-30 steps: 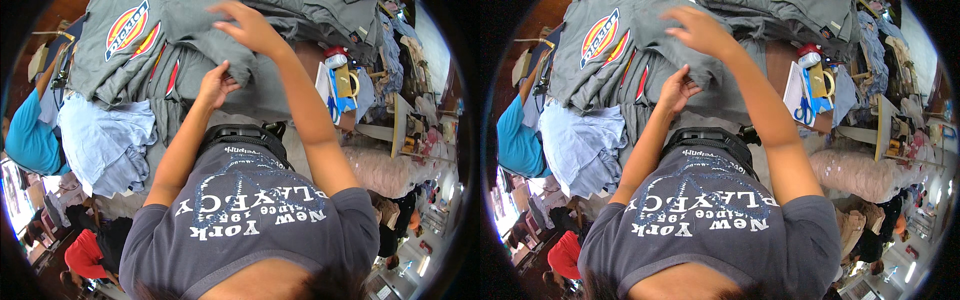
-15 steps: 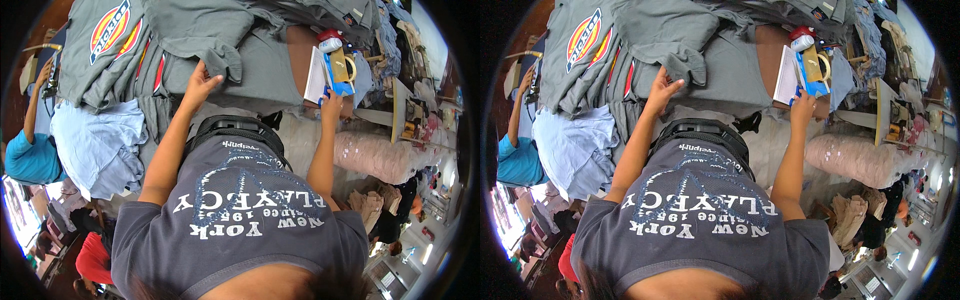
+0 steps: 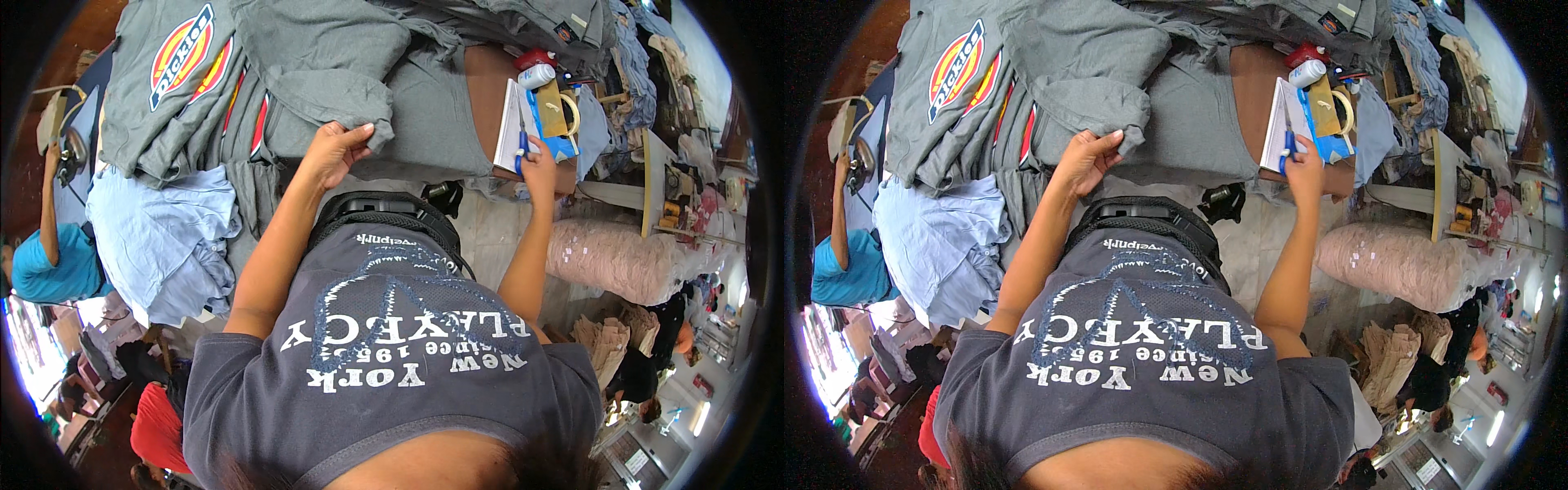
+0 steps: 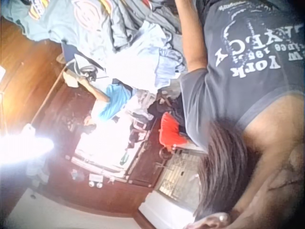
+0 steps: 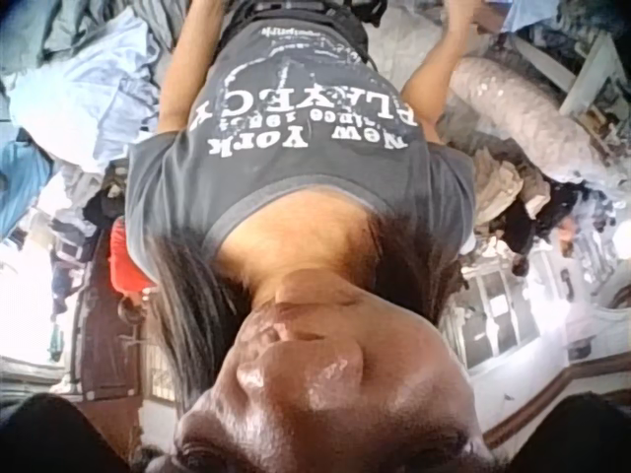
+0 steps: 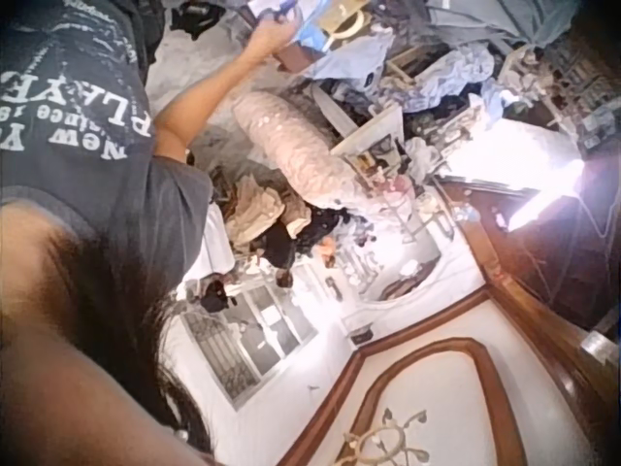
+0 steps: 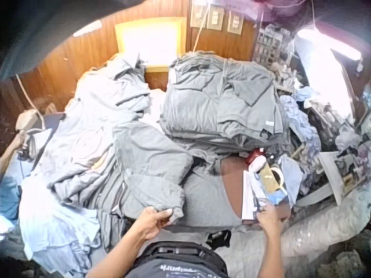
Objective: The person picks up, aligns, and sorts shirts on a work table, occasionally using shears to trim loose threads.
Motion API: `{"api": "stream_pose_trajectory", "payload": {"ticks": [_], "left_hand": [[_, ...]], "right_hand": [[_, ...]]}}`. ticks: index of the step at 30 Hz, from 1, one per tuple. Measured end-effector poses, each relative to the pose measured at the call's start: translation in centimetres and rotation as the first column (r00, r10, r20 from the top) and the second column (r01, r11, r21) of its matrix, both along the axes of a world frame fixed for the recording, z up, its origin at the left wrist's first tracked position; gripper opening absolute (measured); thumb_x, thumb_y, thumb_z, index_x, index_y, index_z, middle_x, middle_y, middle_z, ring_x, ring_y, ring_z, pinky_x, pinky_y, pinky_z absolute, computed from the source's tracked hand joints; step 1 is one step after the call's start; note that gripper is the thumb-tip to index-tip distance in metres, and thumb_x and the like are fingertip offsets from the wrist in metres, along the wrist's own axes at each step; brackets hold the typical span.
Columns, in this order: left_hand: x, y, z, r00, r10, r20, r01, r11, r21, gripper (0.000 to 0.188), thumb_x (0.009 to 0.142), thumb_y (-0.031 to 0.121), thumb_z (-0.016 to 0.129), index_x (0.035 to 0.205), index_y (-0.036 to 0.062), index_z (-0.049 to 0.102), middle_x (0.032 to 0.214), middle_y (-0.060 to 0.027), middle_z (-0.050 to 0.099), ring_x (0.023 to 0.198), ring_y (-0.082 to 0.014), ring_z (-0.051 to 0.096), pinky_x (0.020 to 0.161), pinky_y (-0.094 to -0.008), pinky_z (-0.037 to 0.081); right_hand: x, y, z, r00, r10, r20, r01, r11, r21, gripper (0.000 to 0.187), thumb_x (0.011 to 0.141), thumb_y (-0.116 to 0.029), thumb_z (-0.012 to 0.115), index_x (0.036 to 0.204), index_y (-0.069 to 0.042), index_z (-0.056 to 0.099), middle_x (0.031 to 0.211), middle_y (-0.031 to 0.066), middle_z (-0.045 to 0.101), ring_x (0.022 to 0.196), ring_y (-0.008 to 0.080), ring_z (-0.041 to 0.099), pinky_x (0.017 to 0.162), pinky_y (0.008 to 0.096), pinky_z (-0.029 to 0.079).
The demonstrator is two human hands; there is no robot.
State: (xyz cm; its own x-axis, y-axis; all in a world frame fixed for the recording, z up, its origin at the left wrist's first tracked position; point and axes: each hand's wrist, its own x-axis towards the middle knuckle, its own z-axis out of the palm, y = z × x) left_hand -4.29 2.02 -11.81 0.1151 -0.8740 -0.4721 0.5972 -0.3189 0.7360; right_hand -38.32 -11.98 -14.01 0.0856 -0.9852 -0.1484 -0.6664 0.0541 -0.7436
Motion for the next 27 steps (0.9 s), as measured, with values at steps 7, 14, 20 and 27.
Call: {"api": "stream_pose_trajectory", "payload": {"ticks": [7,14,20,27], "left_hand": [[-2.0,-0.3,1.6,0.969,0.087,0.233,-0.056,0.989,-0.136,0.02,0.073,0.006,0.062,0.09,0.0008,0.053,0.084,-0.0053,0.058,0.077,-0.0114,0.055,0.068,-0.0242,0.045],[-2.3,-0.3,1.3,0.988,0.122,0.094,-0.108,0.984,-0.142,0.025,0.072,0.0,0.06,0.095,-0.0007,0.049,0.087,-0.0067,0.058,0.078,-0.0131,0.057,0.069,-0.0246,0.047],[-2.6,-0.2,1.1,0.989,0.11,0.094,-0.093,0.982,-0.165,0.022,0.071,-0.001,0.06,0.091,-0.0013,0.05,0.085,-0.0072,0.059,0.076,-0.014,0.058,0.068,-0.0254,0.047],[-3.1,0.0,1.3,0.989,0.115,0.093,-0.1,0.984,-0.149,0.02,0.071,-0.002,0.06,0.089,-0.0017,0.052,0.082,-0.0079,0.059,0.073,-0.0134,0.057,0.067,-0.0247,0.048]], "right_hand": [[8.7,7.2,2.7,0.797,0.263,0.544,-0.34,0.939,0.044,0.044,0.072,0.003,0.058,0.113,-0.007,0.048,0.089,0.01,0.057,0.071,0.0123,0.058,0.059,0.022,0.047],[10.2,9.9,3.1,0.866,0.448,0.222,-0.416,0.892,-0.176,0.049,0.064,-0.012,0.07,0.109,-0.01,0.051,0.095,0.0075,0.058,0.074,0.0117,0.058,0.061,0.025,0.047],[10.9,10.0,2.6,0.881,0.447,0.154,-0.412,0.886,-0.213,0.053,0.061,-0.022,0.072,0.108,-0.012,0.051,0.093,0.0067,0.058,0.072,0.0163,0.058,0.063,0.0271,0.048],[11.5,9.7,4.0,0.866,0.463,0.191,-0.454,0.886,-0.092,0.053,0.059,-0.028,0.072,0.106,-0.012,0.051,0.09,0.0074,0.058,0.07,0.0187,0.058,0.061,0.0283,0.046]]}}
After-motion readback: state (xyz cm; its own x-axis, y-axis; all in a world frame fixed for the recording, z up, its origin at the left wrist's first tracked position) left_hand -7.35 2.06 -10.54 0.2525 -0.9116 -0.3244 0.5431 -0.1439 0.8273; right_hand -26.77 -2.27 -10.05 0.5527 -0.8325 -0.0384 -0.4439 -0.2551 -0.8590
